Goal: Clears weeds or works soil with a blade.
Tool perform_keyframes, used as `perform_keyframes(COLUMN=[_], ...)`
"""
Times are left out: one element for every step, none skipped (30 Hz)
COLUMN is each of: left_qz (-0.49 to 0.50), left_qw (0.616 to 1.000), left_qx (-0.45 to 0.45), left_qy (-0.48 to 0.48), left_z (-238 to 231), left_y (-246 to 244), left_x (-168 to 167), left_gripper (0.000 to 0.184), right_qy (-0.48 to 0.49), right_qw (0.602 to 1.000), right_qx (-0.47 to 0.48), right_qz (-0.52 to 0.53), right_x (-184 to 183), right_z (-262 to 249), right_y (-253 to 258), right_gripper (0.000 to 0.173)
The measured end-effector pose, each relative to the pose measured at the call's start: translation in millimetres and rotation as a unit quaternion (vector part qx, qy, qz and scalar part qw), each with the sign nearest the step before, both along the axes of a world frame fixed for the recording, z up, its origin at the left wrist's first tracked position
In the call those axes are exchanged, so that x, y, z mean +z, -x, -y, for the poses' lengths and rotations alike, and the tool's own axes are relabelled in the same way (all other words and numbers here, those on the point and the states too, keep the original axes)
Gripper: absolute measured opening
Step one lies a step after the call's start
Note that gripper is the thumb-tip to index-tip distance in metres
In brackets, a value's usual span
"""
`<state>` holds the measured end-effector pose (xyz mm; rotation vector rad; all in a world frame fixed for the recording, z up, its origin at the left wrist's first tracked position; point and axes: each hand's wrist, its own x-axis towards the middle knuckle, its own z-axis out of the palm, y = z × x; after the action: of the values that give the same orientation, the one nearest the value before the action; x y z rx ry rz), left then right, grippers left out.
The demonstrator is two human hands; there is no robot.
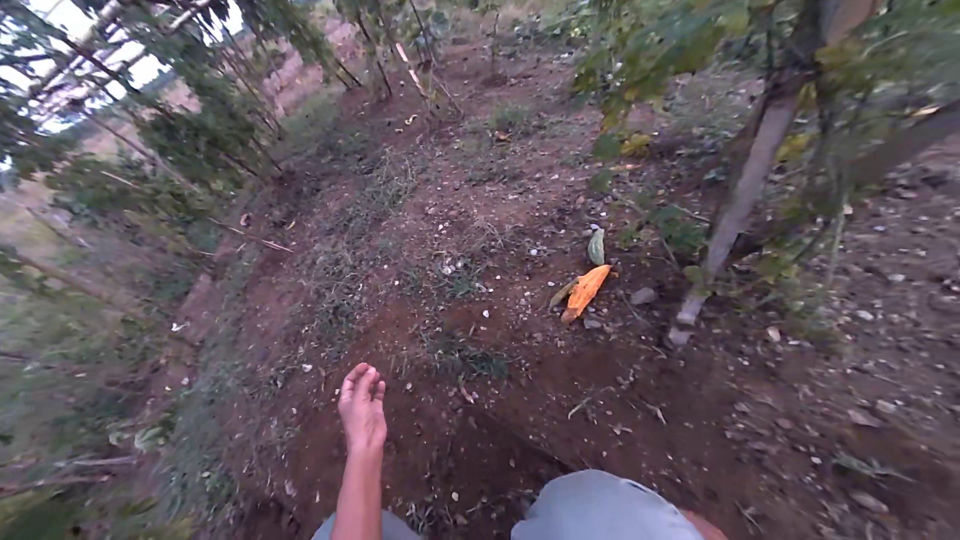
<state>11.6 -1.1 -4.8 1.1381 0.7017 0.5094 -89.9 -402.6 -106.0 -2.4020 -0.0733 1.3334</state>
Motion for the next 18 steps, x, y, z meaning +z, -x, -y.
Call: perform_keyframes(left_qz=[-0.001,-0.003,-0.006,-0.008,-0.008,-0.007,-0.008,-0.010,-0.012,-0.015,-0.019,-0.021,-0.022,-0.021,-0.020,-0.020,-0.021,-0.022], left_qw=[1.000,1.000,1.000,1.000,1.000,1.000,1.000,1.000,1.000,1.000,1.000,1.000,1.000,1.000,1.000,1.000,1.000,1.000], left_qx=[0.001,0.000,-0.003,-0.007,-0.007,-0.007,-0.006,-0.005,-0.003,0.000,0.003,0.005,0.006,0.006,0.005,0.003,0.002,0.000], left_qy=[-0.003,-0.006,-0.012,-0.017,-0.020,-0.020,-0.019,-0.017,-0.014,-0.014,-0.014,-0.014,-0.014,-0.014,-0.013,-0.011,-0.008,-0.005], left_z=[-1,-1,-2,-3,-2,-2,-3,-4,-4,-3,-2,-1,-1,-1,-1,0,1,1], left_y=[0,0,2,3,2,2,2,2,1,0,0,-1,-2,-3,-4,-5,-5,-5], left_x=[0,0,0,0,1,2,2,2,2,2,2,2,2,1,0,-2,-3,-3], left_gripper=[0.014,0.014,0.013,0.013,0.012,0.012,0.012,0.012,0.012,0.012,0.012,0.011,0.011,0.011,0.011,0.011,0.010,0.010], right_qy=[-0.044,-0.090,-0.125,-0.152,-0.180,-0.205,-0.220,-0.224,-0.219,-0.202,-0.169,-0.123,-0.075,-0.029,-0.002,0.008,0.002,-0.014], right_qw=[0.998,0.989,0.978,0.965,0.951,0.935,0.919,0.902,0.884,0.876,0.886,0.914,0.947,0.975,0.988,0.993,0.995,0.993], right_qx=[-0.052,-0.114,-0.170,-0.214,-0.253,-0.289,-0.327,-0.370,-0.412,-0.435,-0.424,-0.373,-0.302,-0.217,-0.153,-0.114,-0.103,-0.117], right_qz=[0.002,0.009,0.002,-0.013,-0.016,-0.014,-0.008,0.004,0.026,0.053,0.081,0.102,0.075,0.028,0.006,-0.003,-0.008,-0.010], right_x=[-3,-15,-26,-33,-37,-39,-40,-39,-40,-45,-56,-73,-88,-98,-100,-89,-68,-48], right_z=[6,13,18,23,26,25,19,8,-6,-19,-27,-29,-25,-20,-15,-8,-1,5], right_y=[-1,-1,-2,-7,-17,-27,-36,-43,-48,-48,-44,-36,-29,-22,-16,-16,-21,-28], right_gripper=[0.041,0.037,0.032,0.029,0.028,0.025,0.023,0.024,0.025,0.024,0.025,0.029,0.038,0.043,0.044,0.044,0.043,0.041])
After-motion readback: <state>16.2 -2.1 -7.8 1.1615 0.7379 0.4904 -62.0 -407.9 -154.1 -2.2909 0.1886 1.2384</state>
